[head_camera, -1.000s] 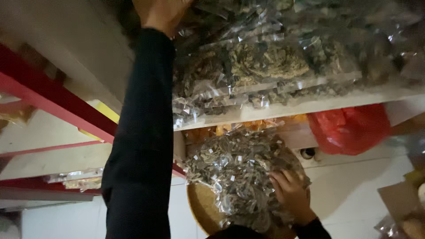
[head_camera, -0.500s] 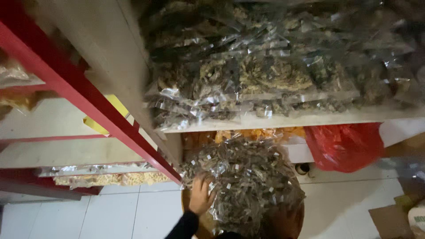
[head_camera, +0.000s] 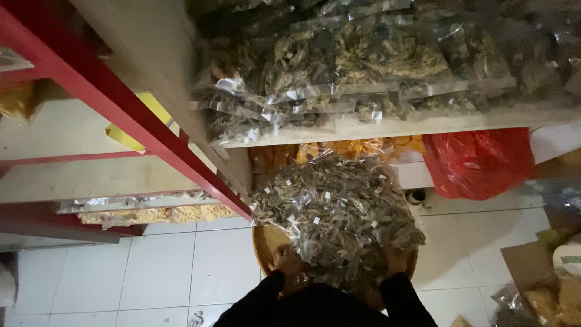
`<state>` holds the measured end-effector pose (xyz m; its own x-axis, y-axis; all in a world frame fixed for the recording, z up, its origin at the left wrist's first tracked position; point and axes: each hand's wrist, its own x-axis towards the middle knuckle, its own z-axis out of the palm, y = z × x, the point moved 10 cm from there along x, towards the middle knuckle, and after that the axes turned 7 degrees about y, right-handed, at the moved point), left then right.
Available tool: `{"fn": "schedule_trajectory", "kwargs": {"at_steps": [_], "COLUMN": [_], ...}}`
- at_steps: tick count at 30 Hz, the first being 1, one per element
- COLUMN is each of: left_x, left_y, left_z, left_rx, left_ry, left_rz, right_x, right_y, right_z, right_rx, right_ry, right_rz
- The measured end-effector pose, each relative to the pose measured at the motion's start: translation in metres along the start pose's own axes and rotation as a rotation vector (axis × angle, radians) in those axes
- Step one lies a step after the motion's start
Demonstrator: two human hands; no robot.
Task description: The person lifts vacuum-sealed plastic bags of dried goods from a large round woven tray and arranges them in rows on a red shelf above, pressing the bags into place one at a time. Once the tray is empty, the person carries the tray away from the shelf.
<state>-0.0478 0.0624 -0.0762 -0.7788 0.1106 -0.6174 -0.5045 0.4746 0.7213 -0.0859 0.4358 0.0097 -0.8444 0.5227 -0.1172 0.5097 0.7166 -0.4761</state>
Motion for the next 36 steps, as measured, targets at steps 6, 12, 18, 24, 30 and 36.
{"fn": "schedule_trajectory", "kwargs": {"at_steps": [6,12,18,24,30,36], "left_x": [0.008,0.030,0.004,-0.080,-0.158,-0.221], "left_y": [-0.010,-0.001,-0.006,0.034,0.175,0.379], "left_z": [0.000,-0.003,-0.036,-0.145,-0.271,-0.403], "left_rx": [-0.957,-0.833,-0.618,-0.731,-0.426,-0.253], "left_ry": [0.209,0.096,0.013,0.358,0.724,1.011], "left_rz": [-0.279,-0.048,0.023,0.167,0.320,1.210], "right_x": [0.028,0.031,0.002,-0.058,-0.084,-0.070], "right_y": [-0.005,-0.024,0.004,-0.099,-0.277,-0.432], "right_z": [0.003,0.016,0.033,-0.048,-0.208,-0.255], "right_rx": [-0.049,-0.209,0.680,0.518,0.912,1.298], "right_ry": [-0.095,-0.088,-0.227,-0.400,-0.383,-0.510], "right_rz": [-0.110,-0.384,0.058,-0.611,-0.826,-0.618]}}
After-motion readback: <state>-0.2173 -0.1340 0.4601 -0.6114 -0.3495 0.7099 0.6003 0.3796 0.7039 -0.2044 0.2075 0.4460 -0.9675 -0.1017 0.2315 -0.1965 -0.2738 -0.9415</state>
